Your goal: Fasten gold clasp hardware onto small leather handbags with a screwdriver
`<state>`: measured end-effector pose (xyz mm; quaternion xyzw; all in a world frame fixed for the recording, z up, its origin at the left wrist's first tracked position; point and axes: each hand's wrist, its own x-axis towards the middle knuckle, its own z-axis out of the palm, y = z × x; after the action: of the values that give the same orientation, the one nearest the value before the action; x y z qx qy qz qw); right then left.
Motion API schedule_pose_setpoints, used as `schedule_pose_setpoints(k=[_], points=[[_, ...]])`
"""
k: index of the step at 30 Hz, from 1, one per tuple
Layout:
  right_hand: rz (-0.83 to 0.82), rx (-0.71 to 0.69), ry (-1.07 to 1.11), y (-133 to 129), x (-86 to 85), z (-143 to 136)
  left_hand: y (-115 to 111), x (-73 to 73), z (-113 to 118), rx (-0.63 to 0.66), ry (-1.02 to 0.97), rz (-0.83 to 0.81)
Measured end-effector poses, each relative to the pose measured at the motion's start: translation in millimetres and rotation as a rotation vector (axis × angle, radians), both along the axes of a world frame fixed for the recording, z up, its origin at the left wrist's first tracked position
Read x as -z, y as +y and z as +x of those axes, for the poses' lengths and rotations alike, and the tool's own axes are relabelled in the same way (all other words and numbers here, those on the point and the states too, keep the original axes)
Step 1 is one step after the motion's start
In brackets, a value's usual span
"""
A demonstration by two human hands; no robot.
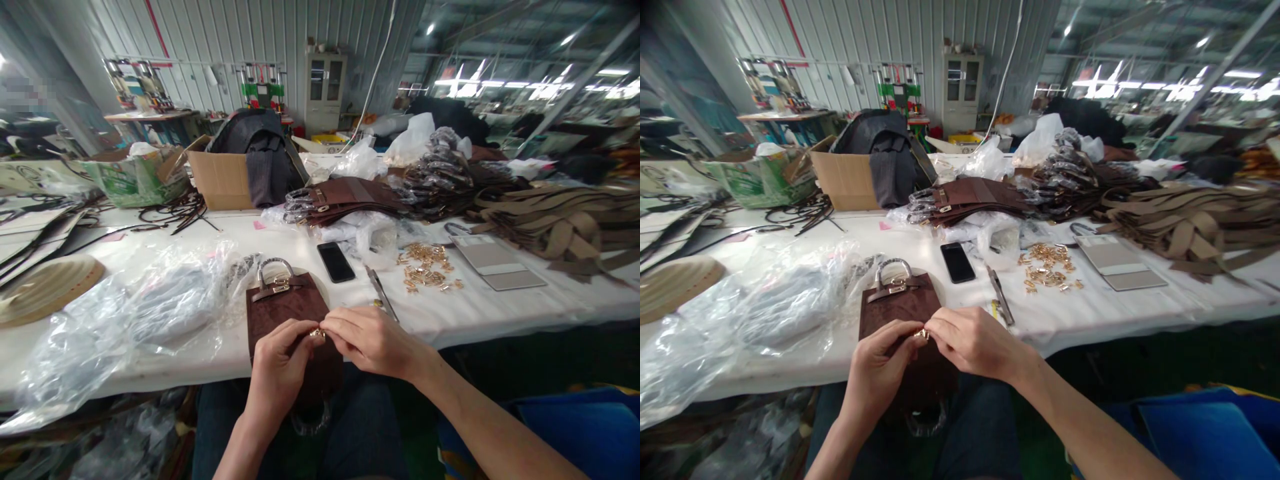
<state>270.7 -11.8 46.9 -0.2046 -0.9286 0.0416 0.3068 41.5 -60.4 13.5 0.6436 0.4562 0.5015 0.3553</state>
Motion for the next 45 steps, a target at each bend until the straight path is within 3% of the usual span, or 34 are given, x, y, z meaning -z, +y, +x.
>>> schedule_pose_setpoints(k=[5, 13, 21, 26, 30, 37, 45], points=[[-0.098, 0.012, 0.055, -5, 4.2, -3, -6, -6.5, 2, 0.006, -0.004, -0.035], [-0.457, 0.078, 0.328, -15, 6.5, -11, -13, -15.0, 7, 0.003, -0.004, -0.072], [-0.697, 0.189, 0.363, -21, 5.8, -13, -16, -11.4, 15, -0.024, -0.047, -0.089], [-0.662, 0.214, 0.493, -27, 12.7, -10, -15, -4.5, 15, -0.104, -0.123, -0.109], [-0.598, 0.149, 0.579, -35, 15.3, -9, -17, -8.2, 13, -0.075, -0.152, -0.099], [-0.730, 0.106, 0.550, -42, -3.2, -8, -24, -22.4, 12, -0.014, -0.154, 0.042], [-0.506, 0.102, 0.476, -58, -7.3, -12, -32, -27.6, 11, -0.024, -0.103, 0.029]])
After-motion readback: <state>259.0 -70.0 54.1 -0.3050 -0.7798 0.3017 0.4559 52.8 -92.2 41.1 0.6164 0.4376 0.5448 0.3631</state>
